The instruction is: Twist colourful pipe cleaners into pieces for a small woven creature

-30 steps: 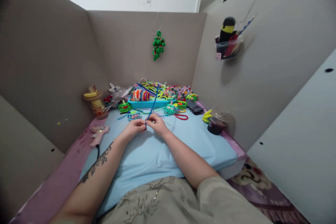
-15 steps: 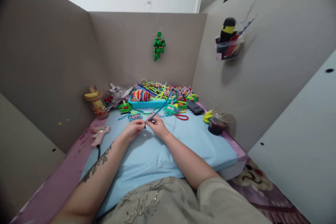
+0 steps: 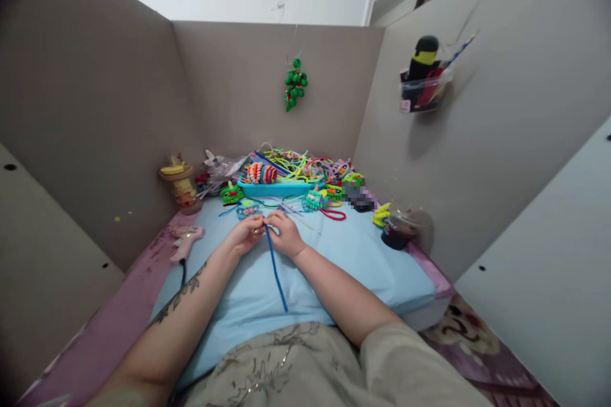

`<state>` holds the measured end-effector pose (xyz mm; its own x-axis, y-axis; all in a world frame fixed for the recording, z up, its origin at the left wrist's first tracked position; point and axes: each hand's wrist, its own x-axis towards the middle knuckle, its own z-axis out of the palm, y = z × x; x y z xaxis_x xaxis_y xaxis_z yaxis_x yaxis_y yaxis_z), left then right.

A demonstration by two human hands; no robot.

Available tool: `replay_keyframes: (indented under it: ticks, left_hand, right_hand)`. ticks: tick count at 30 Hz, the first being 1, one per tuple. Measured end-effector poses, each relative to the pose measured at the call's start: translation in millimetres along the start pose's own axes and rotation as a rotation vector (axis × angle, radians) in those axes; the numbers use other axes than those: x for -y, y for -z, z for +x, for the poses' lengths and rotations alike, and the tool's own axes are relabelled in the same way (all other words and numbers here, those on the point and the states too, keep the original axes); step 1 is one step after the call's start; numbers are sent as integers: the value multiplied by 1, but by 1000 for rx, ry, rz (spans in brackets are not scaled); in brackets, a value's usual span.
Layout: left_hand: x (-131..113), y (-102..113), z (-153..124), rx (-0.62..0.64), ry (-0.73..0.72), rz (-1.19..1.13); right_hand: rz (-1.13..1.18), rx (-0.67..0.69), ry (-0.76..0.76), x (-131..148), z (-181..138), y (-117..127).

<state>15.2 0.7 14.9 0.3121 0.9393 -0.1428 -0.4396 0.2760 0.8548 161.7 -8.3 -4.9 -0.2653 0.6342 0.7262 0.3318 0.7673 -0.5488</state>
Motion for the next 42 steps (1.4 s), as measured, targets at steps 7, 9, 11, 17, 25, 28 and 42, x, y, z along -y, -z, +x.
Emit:
replay_keyframes:
  ticks: [7,9,11,17,25,28,42]
  left_hand:
    - [-2,-3,0,24,98,-106]
    - [-1,-3,0,12,78,-108]
    - [1,-2,1,2,31,-57]
    - [0,-2,-3,-58,-173,301]
    - [-4,4,-1,-67,-485,884]
    - [-2,5,1,-118,-580,942]
    - [0,7,3,-61,-511,822]
  right_hand:
    - [11,-69,-16,-4,2,-2]
    - [43,-85,-37,-4,2,0]
    - [77,-96,-66,-3,2,2]
    - [154,-170,-286,-3,6,5]
    - [481,-115,-532,-12,6,2]
    - [568,-125,-542,-12,7,1]
    - [452,-9,-534,-14,7,3]
